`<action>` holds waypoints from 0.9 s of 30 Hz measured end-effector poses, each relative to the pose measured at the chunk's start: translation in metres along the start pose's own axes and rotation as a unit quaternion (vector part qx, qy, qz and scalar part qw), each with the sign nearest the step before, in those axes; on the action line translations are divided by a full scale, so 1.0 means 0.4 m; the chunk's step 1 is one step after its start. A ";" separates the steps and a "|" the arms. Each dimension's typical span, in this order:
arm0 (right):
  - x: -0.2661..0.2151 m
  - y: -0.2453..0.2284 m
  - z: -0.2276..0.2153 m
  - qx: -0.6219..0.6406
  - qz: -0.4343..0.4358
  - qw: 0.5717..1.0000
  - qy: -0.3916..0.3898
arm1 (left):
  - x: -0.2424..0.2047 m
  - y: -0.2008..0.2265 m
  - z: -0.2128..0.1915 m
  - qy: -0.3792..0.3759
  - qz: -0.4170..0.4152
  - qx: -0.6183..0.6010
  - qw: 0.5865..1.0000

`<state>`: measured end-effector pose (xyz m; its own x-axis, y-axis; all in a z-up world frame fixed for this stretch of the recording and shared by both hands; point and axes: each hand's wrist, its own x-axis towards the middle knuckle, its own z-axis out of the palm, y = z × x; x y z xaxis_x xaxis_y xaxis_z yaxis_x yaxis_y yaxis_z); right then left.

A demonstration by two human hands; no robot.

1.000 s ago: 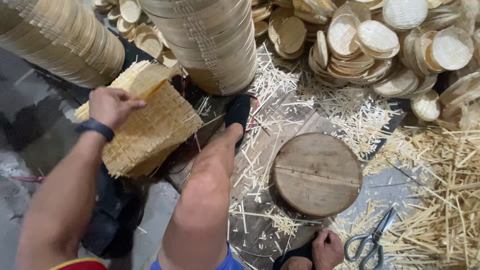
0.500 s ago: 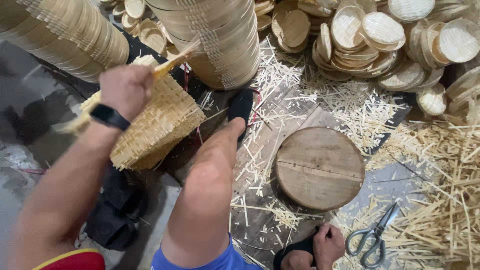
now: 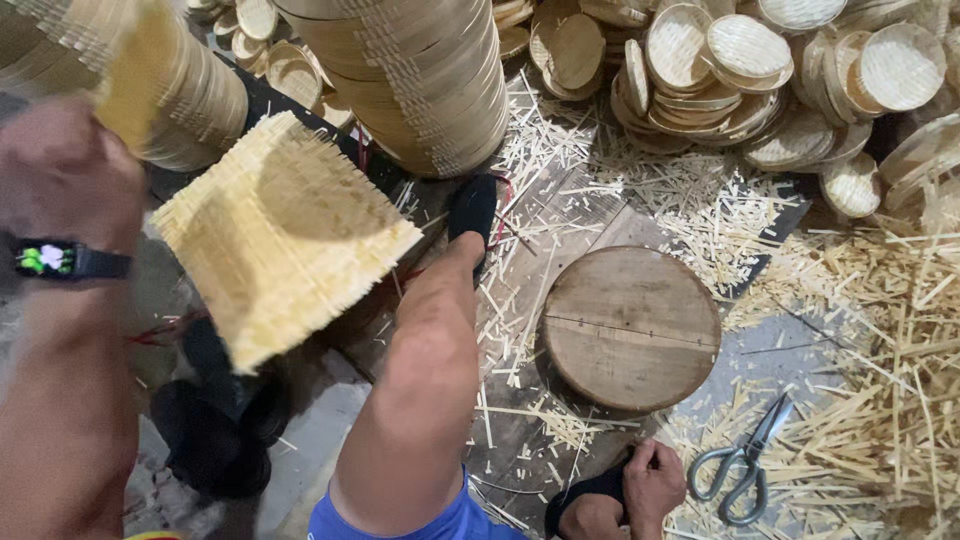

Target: The person sits on the floor and assembles round woven trays by placing a pre-woven mat onto a wooden mold, positioning a bamboo ring on top, and trimming the excess mat edges with scissors. The person then flips the assembly, removes the mold, and stacks the finished tray.

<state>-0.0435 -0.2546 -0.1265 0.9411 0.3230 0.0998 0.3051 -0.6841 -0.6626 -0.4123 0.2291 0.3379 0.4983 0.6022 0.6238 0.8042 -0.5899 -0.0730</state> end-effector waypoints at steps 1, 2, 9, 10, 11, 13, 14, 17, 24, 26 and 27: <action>-0.001 -0.005 0.000 0.003 -0.003 1.000 0.000 | 0.013 0.064 -0.051 -0.006 0.041 -0.001 0.999; -0.003 -0.009 -0.004 0.004 -0.005 1.000 0.001 | 0.031 0.129 -0.092 -0.015 0.075 -0.010 0.997; -0.004 -0.022 -0.007 -0.021 -0.011 1.000 -0.016 | 0.103 0.497 -0.337 -0.090 0.366 -0.139 0.916; 0.000 -0.010 -0.001 -0.023 -0.003 0.999 -0.029 | 0.105 0.539 -0.333 -0.097 0.400 -0.159 0.897; 0.005 0.005 0.010 -0.023 0.005 0.999 -0.043 | 0.101 0.576 -0.312 -0.099 0.434 -0.181 0.877; 0.014 0.045 0.012 -0.003 -0.019 0.999 -0.035 | 0.069 0.642 -0.207 -0.086 0.497 -0.254 0.825; 0.035 0.069 0.012 0.022 -0.049 0.998 -0.016 | 0.032 0.696 -0.129 -0.071 0.536 -0.245 0.805; 0.096 0.113 -0.044 0.425 0.147 0.893 -0.028 | -0.113 0.886 0.151 -0.090 0.575 -0.279 0.764; 0.281 -0.029 -0.121 0.385 0.244 0.869 -0.191 | -0.446 1.018 0.506 -0.409 0.491 -0.322 0.699; 0.292 -0.059 -0.110 0.393 0.252 0.863 -0.192 | -0.404 0.998 0.585 -0.445 0.257 -0.447 0.732; 0.293 -0.065 -0.111 0.394 0.252 0.863 -0.188 | -0.367 0.977 0.633 -0.441 0.179 -0.368 0.799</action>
<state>0.0654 -0.2280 -0.0645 0.7662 0.4046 -0.4992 -0.4638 -0.1895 -0.8654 -0.0891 0.0462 0.0208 0.9489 0.2784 -0.1488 0.3131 -0.7701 0.5558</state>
